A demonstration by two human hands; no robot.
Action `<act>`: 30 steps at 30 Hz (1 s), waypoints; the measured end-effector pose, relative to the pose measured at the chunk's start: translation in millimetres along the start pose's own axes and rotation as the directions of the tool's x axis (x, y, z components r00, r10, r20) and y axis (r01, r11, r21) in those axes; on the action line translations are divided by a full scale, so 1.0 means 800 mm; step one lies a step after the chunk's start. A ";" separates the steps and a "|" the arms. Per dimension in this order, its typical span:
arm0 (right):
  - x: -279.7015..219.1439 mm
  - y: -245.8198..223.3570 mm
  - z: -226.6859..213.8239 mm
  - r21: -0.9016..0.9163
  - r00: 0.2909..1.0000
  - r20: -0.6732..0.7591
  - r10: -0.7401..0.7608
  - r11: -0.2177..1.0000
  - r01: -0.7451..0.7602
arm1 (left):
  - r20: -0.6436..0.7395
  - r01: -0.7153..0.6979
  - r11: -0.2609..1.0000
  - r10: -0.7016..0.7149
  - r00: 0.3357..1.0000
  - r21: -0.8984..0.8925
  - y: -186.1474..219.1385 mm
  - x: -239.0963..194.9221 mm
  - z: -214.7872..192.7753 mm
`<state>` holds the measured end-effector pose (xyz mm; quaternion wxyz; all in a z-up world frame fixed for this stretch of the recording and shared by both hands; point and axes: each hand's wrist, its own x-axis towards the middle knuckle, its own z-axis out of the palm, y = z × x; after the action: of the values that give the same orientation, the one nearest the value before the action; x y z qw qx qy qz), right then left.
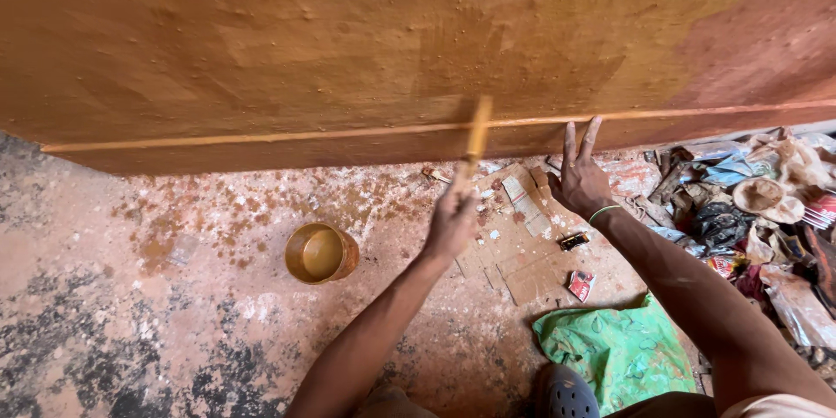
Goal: The person paints a wall with a brush, applying a yellowish-brown coat to the lower section and moving upward. The person repeatedly dips the brush into a small container and continues brushing along the wall surface.
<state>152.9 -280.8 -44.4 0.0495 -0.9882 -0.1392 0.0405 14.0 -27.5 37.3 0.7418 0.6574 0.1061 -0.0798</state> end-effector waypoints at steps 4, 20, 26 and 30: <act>0.001 -0.003 -0.007 0.023 0.995 0.077 0.059 0.998 -0.061 | -0.403 -0.026 0.993 -0.024 0.915 -0.119 -0.002 0.005 -0.059; 0.002 -0.004 -0.001 0.034 0.998 0.037 0.051 0.998 -0.052 | -0.523 -0.046 0.999 0.049 0.851 0.019 0.014 0.019 -0.071; 0.004 -0.003 0.000 0.024 0.999 0.018 0.052 0.998 -0.052 | 0.122 -0.152 0.965 0.128 0.984 0.214 0.032 0.015 0.016; 0.004 -0.003 -0.003 0.015 0.998 0.046 0.053 0.998 -0.054 | 0.178 -0.238 0.969 0.223 0.959 0.071 0.048 0.014 0.009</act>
<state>155.6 -277.5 -42.0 0.0534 -0.9899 -0.1136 0.0654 35.1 -29.8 72.4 0.7214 0.6894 -0.0380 -0.0528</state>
